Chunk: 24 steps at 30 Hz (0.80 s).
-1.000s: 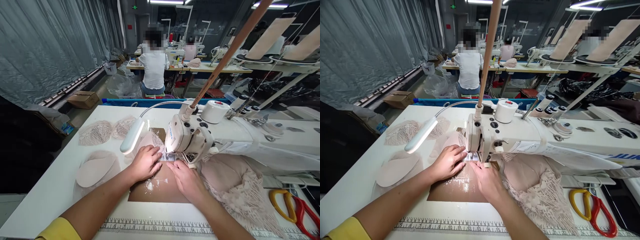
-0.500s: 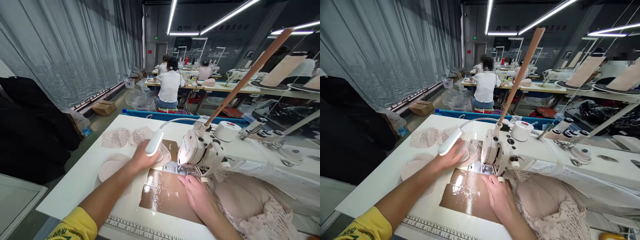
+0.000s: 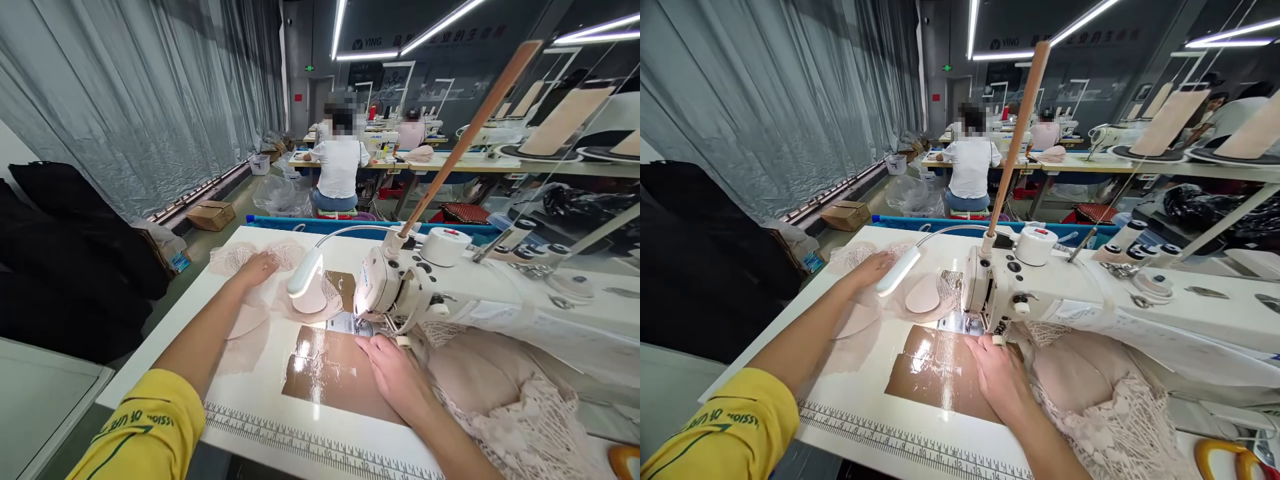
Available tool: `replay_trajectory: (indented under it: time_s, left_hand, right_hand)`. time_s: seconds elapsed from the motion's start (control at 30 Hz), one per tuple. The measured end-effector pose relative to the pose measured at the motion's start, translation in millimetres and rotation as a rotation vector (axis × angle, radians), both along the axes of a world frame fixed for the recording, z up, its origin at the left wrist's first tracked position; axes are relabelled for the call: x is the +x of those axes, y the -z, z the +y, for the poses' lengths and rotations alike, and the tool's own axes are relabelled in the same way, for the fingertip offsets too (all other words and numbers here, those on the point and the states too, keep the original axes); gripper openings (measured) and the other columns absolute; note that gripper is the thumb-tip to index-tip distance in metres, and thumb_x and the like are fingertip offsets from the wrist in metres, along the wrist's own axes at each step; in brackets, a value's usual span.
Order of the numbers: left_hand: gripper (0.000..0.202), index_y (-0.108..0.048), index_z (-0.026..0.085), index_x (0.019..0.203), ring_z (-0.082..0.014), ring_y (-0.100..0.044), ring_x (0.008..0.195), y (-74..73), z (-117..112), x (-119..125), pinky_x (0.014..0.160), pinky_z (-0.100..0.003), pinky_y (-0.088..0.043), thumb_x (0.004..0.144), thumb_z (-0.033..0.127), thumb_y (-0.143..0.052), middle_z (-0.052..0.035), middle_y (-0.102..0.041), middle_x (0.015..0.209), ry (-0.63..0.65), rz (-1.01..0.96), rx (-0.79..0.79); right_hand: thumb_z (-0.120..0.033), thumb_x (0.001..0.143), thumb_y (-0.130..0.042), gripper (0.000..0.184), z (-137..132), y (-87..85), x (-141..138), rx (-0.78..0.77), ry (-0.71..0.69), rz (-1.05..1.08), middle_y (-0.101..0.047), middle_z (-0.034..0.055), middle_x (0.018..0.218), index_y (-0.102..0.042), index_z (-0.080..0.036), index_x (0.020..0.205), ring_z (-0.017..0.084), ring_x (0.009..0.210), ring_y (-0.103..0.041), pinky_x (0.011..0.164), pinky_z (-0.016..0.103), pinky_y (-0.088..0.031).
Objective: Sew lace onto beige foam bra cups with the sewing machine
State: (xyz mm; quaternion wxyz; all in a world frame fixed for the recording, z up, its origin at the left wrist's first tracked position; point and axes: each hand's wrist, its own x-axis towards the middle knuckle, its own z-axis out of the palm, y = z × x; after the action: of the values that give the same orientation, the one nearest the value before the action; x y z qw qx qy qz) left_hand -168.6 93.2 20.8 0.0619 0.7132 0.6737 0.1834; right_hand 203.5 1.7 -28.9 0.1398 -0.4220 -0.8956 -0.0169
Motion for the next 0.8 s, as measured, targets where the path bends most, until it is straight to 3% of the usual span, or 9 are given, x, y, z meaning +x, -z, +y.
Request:
replay_trajectory:
  time_s: [0.13,0.23,0.3,0.37,0.47,0.57,0.63,0.73,0.8]
  left_hand:
    - [0.059,-0.055,0.011,0.120,-0.0374,-0.041,0.129,-10.0,-49.2,-21.0,0.100,-0.054,-0.034,0.089,0.058,-0.040,-0.0200,-0.048,0.138,-0.084,0.026,-0.041]
    - [0.059,-0.059,0.013,0.103,-0.0401,-0.052,0.114,-4.0,-96.5,-34.4,0.090,-0.049,-0.043,0.070,0.062,-0.062,-0.0203,-0.059,0.120,-0.239,-0.013,-0.221]
    - [0.049,-0.057,0.015,0.096,-0.0347,-0.057,0.102,1.5,-124.2,-34.7,0.082,-0.043,-0.046,0.071,0.056,-0.061,-0.0155,-0.061,0.109,-0.265,-0.072,-0.233]
    - [0.038,-0.053,0.018,0.091,-0.0260,-0.059,0.086,1.8,-147.2,-25.0,0.070,-0.035,-0.047,0.076,0.053,-0.055,-0.0079,-0.060,0.095,-0.226,-0.280,-0.241]
    - [0.034,-0.045,0.019,0.085,-0.0149,-0.053,0.066,-11.8,-170.6,7.0,0.056,-0.024,-0.041,0.078,0.051,-0.058,0.0008,-0.054,0.080,-0.034,-0.742,-0.476]
    - [0.036,-0.050,0.020,0.102,-0.0144,-0.057,0.073,-27.2,-173.5,51.5,0.062,-0.022,-0.044,0.077,0.041,-0.065,-0.0010,-0.058,0.090,0.294,-0.972,-0.691]
    - [0.042,-0.050,0.021,0.117,-0.0191,-0.060,0.088,-27.2,-162.9,82.8,0.071,-0.026,-0.047,0.080,0.034,-0.063,-0.0053,-0.061,0.105,0.451,-0.931,-0.738]
    - [0.045,-0.054,0.020,0.121,-0.0257,-0.056,0.107,-11.3,-136.9,123.1,0.086,-0.033,-0.046,0.076,0.023,-0.062,-0.0086,-0.059,0.120,0.481,-0.658,-0.567]
    - [0.046,-0.056,0.019,0.119,-0.0259,-0.059,0.103,1.4,-119.4,140.3,0.083,-0.032,-0.048,0.074,0.020,-0.062,-0.0086,-0.062,0.116,0.452,-0.516,-0.486]
  right_hand:
    - [-0.005,0.086,-0.040,0.044,-0.9,3.0,0.9,0.014,0.003,-0.017,-0.065,0.0052,0.085,-0.065,-0.019,0.118,0.017,0.068,-0.059,0.061,0.030,-0.041]
    - [-0.004,0.086,-0.039,0.045,-2.1,3.6,0.6,0.008,0.022,-0.031,-0.064,0.0048,0.082,-0.065,-0.019,0.119,0.017,0.066,-0.058,0.060,0.029,-0.041]
    - [-0.003,0.085,-0.039,0.047,-2.6,3.1,0.3,-0.004,0.025,-0.035,-0.064,0.0049,0.083,-0.065,-0.019,0.120,0.017,0.067,-0.059,0.059,0.029,-0.041]
    - [-0.003,0.085,-0.039,0.047,-2.8,1.9,0.2,-0.018,0.019,-0.027,-0.064,0.0053,0.086,-0.064,-0.019,0.121,0.018,0.068,-0.059,0.061,0.029,-0.043]
    - [-0.005,0.086,-0.039,0.044,-2.9,-1.3,0.3,-0.042,0.016,0.000,-0.065,0.0060,0.088,-0.065,-0.019,0.120,0.018,0.070,-0.059,0.063,0.030,-0.045]
    - [-0.009,0.089,-0.040,0.039,-4.1,-5.9,0.9,-0.059,-0.003,0.093,-0.067,0.0065,0.087,-0.066,-0.017,0.117,0.020,0.075,-0.061,0.068,0.031,-0.047]
    - [-0.013,0.091,-0.041,0.034,-6.4,-9.4,1.7,-0.052,-0.038,0.234,-0.069,0.0070,0.092,-0.066,-0.017,0.113,0.019,0.081,-0.062,0.073,0.031,-0.047]
    - [-0.021,0.094,-0.044,0.026,-11.6,-14.5,3.1,-0.052,-0.133,0.429,-0.070,0.0052,0.088,-0.069,-0.019,0.101,0.017,0.081,-0.062,0.075,0.030,-0.045]
    - [-0.024,0.093,-0.046,0.023,-14.9,-16.9,3.6,-0.089,-0.237,0.444,-0.068,0.0036,0.078,-0.069,-0.019,0.093,0.016,0.074,-0.059,0.072,0.029,-0.042]
